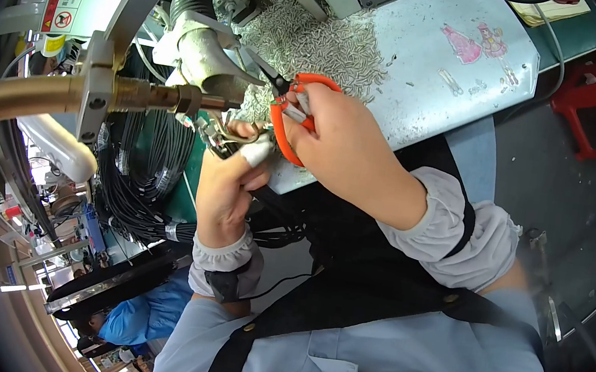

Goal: The person picks up a bundle of cables, uses shears to trim the ends of the wires, and places the bundle back onto the table. They then pick up another bundle of cables and repeat the process of trimming the wire ends with the shears.

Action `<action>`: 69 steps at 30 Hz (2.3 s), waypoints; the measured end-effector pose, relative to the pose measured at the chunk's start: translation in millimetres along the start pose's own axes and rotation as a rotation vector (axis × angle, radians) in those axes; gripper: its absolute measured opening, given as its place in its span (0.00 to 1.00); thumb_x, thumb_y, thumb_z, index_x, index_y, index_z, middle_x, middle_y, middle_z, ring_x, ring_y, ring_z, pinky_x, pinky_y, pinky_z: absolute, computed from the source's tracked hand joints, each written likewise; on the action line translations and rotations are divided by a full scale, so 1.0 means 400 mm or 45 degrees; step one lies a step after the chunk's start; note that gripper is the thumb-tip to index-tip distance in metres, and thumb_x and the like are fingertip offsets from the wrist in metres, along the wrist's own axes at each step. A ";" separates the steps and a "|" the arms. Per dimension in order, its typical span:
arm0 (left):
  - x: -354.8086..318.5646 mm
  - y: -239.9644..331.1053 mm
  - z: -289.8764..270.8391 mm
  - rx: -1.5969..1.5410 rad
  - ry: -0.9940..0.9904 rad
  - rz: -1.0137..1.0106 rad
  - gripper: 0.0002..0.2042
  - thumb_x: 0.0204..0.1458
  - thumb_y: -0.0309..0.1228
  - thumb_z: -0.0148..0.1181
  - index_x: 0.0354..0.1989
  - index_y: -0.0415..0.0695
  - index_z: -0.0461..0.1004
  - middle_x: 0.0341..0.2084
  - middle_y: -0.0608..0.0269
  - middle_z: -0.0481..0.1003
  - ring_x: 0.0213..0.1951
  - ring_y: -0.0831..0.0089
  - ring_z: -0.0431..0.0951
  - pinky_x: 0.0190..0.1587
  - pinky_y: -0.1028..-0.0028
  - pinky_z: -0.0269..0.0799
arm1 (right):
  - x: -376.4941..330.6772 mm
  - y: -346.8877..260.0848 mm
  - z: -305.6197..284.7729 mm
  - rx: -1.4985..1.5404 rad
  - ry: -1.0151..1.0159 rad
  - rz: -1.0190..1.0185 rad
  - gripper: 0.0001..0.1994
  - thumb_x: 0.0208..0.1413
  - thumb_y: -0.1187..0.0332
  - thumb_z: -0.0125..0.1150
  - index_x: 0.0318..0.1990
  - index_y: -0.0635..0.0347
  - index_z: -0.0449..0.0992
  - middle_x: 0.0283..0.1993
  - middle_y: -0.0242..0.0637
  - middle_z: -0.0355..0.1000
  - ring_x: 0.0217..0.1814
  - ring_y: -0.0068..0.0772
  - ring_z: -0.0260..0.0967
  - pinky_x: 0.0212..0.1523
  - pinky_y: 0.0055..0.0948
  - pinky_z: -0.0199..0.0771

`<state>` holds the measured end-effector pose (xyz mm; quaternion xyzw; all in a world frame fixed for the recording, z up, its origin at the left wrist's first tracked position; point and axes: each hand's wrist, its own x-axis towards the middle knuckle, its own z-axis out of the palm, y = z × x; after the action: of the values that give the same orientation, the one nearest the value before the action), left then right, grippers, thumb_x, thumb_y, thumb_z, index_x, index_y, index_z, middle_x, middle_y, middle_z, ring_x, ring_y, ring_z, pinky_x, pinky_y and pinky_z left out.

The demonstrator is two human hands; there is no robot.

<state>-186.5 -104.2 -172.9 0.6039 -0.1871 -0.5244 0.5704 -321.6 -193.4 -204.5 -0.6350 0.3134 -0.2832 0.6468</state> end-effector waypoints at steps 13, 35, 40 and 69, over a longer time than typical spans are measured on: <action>-0.129 -0.055 0.040 0.323 -0.193 0.150 0.11 0.48 0.19 0.48 0.41 0.37 0.70 0.30 0.63 0.69 0.31 0.75 0.72 0.36 0.79 0.65 | -0.129 -0.055 -0.013 -0.574 0.165 -0.487 0.08 0.44 0.79 0.54 0.35 0.63 0.69 0.26 0.36 0.68 0.21 0.25 0.66 0.21 0.20 0.63; -0.133 -0.098 0.032 0.458 0.194 0.654 0.10 0.38 0.15 0.58 0.31 0.36 0.69 0.21 0.67 0.67 0.24 0.83 0.65 0.28 0.85 0.60 | -0.139 0.030 0.032 -0.042 0.043 -0.237 0.10 0.39 0.77 0.62 0.33 0.60 0.71 0.22 0.36 0.69 0.18 0.32 0.67 0.19 0.24 0.66; -0.145 -0.104 0.021 0.844 0.097 0.939 0.12 0.37 0.14 0.58 0.34 0.35 0.70 0.22 0.65 0.68 0.24 0.81 0.66 0.29 0.84 0.61 | -0.147 0.011 0.049 -0.534 0.280 -0.762 0.04 0.47 0.76 0.55 0.31 0.62 0.68 0.22 0.35 0.69 0.18 0.26 0.67 0.18 0.21 0.65; -0.156 -0.062 0.055 0.405 0.171 0.491 0.10 0.40 0.13 0.54 0.33 0.34 0.68 0.26 0.62 0.68 0.30 0.80 0.68 0.35 0.84 0.63 | -0.129 -0.018 -0.017 -0.416 -0.014 -0.690 0.09 0.40 0.78 0.62 0.32 0.60 0.72 0.21 0.32 0.68 0.18 0.21 0.66 0.16 0.17 0.60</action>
<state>-237.9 -56.8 -164.1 0.6725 -0.3408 -0.3286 0.5689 -359.8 -158.5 -195.1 -0.7925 0.1708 -0.3877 0.4387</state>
